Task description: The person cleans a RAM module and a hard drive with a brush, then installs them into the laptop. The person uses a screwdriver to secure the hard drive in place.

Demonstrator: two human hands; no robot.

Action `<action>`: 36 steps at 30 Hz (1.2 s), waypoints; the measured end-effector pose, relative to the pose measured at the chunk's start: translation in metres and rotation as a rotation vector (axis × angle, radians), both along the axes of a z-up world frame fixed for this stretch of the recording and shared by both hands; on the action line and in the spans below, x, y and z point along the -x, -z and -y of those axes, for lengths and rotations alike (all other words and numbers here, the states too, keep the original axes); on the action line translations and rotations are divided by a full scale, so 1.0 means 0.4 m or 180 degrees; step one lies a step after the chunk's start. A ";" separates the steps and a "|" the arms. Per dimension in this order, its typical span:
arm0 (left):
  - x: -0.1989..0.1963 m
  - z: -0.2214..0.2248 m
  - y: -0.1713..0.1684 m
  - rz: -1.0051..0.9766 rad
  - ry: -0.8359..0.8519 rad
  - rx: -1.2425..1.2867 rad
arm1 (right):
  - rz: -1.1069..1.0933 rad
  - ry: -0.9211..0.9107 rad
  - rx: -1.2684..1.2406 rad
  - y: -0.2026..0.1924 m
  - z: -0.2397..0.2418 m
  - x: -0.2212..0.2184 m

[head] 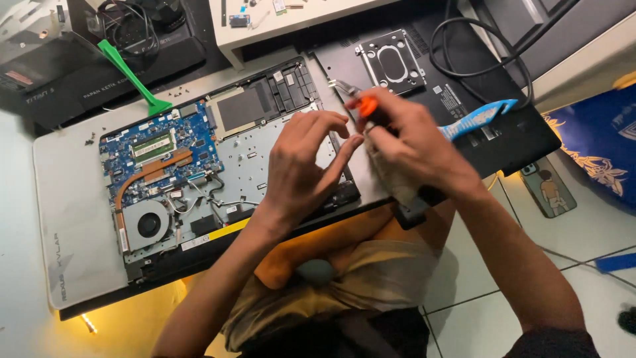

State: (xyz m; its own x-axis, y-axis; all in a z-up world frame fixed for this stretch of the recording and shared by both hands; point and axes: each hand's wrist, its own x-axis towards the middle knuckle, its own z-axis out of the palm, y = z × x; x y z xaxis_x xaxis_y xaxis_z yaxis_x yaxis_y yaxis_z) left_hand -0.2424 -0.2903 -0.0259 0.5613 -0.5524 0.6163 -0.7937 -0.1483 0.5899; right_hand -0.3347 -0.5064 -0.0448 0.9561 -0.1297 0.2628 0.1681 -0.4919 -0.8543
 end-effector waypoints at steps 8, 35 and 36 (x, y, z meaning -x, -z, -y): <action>-0.011 0.031 0.103 0.1121 0.0339 -0.1205 | 0.0207 0.1704 0.2066 0.048 0.199 -0.045; -0.207 -0.305 -0.072 -0.1564 0.0801 -0.1165 | -0.0367 0.0856 0.1362 -0.115 -0.148 -0.244; -0.254 -0.284 -0.059 -0.2031 0.1311 -0.0516 | -0.0438 0.0861 0.1488 -0.122 -0.196 -0.282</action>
